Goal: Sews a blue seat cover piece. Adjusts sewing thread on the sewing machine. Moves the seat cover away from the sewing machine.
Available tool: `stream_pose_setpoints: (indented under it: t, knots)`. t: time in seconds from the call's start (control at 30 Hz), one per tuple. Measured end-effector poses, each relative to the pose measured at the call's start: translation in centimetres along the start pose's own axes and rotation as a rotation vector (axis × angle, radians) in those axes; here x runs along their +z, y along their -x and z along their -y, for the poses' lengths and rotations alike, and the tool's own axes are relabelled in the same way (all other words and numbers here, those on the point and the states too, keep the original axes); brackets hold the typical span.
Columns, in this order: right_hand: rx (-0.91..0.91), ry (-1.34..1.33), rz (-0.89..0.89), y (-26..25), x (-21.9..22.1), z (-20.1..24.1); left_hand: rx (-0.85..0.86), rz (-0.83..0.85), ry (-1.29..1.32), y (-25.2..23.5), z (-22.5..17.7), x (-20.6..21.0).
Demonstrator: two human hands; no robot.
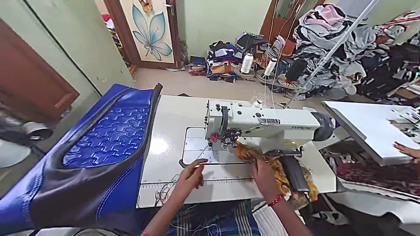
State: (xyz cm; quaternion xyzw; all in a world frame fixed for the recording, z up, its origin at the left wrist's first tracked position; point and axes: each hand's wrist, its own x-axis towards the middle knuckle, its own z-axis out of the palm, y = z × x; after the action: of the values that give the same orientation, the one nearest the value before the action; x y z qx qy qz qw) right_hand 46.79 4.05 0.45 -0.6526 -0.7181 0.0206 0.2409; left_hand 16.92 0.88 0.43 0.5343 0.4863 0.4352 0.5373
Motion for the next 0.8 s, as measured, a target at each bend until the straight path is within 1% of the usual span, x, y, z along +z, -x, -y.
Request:
stream_pose_setpoints:
  t: [0.03,0.07,0.13,0.23,0.3,0.4,0.47,0.53,0.63,0.67,0.8]
  knots:
    - [0.078,-0.093,0.029,-0.7,-0.4,0.6,-0.081,0.100,0.145,-1.2,-0.5,1.5]
    - [0.155,-0.182,0.080,-1.6,-0.6,1.1,-0.137,0.166,0.232,-2.6,-0.7,2.9]
    - [0.260,-0.400,0.198,-3.2,-0.2,1.9,-0.207,0.219,0.292,-5.4,-0.9,5.3]
    - [0.302,-0.590,0.255,-5.0,2.0,3.1,-0.325,0.178,0.269,-8.7,-0.5,7.2]
    - [0.306,-0.707,0.337,-6.1,3.2,3.6,-0.363,0.136,0.300,-9.5,-0.5,7.7]
    - [0.301,-0.722,0.451,-7.0,2.8,4.6,-0.398,0.120,0.349,-9.6,-1.0,7.9]
    - [0.321,-0.708,0.494,-7.6,3.2,4.1,-0.414,0.126,0.383,-9.6,-1.0,8.0]
    - [0.327,-0.696,0.509,-8.3,3.7,3.3,-0.422,0.107,0.421,-9.8,-0.8,7.9]
    - [0.332,-0.729,0.470,-8.5,4.3,2.5,-0.442,0.048,0.490,-10.1,-0.7,7.6]
    - [0.319,-0.705,0.470,-8.6,4.3,2.6,-0.447,0.036,0.520,-10.3,-0.8,7.4]
    - [0.250,-0.504,0.614,-9.6,2.8,3.5,-0.482,0.030,0.598,-10.3,-1.0,7.3]
